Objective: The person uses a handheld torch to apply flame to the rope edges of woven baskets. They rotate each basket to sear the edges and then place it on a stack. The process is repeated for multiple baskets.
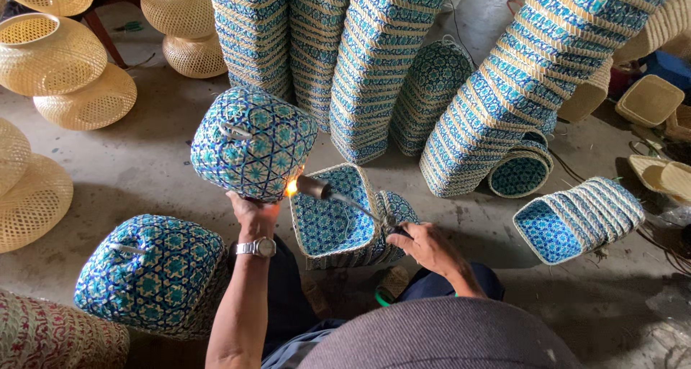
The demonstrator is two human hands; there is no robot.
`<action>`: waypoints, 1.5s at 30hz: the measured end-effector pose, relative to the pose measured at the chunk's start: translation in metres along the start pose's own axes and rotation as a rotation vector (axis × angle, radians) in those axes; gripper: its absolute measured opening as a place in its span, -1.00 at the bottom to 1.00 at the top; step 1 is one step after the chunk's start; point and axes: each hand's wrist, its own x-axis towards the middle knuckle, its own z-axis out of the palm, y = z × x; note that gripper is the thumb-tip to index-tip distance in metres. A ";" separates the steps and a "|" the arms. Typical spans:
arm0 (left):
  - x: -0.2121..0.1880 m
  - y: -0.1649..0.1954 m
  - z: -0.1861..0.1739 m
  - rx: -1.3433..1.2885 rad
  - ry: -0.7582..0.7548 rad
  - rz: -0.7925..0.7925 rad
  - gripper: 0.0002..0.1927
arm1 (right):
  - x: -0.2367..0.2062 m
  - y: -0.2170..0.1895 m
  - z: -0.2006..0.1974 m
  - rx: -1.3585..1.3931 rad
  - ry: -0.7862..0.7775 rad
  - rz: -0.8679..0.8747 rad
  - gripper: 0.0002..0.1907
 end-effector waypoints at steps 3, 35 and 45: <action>0.004 -0.002 -0.011 -0.004 0.008 0.018 -0.19 | 0.002 0.000 -0.004 -0.025 0.035 0.113 -0.47; -0.014 0.075 0.032 1.202 -0.170 0.694 -0.61 | 0.020 0.008 -0.068 0.145 -0.018 0.143 -0.47; -0.035 0.064 0.054 1.523 -0.126 0.941 -0.64 | 0.041 -0.016 -0.090 0.130 -0.092 0.031 -0.53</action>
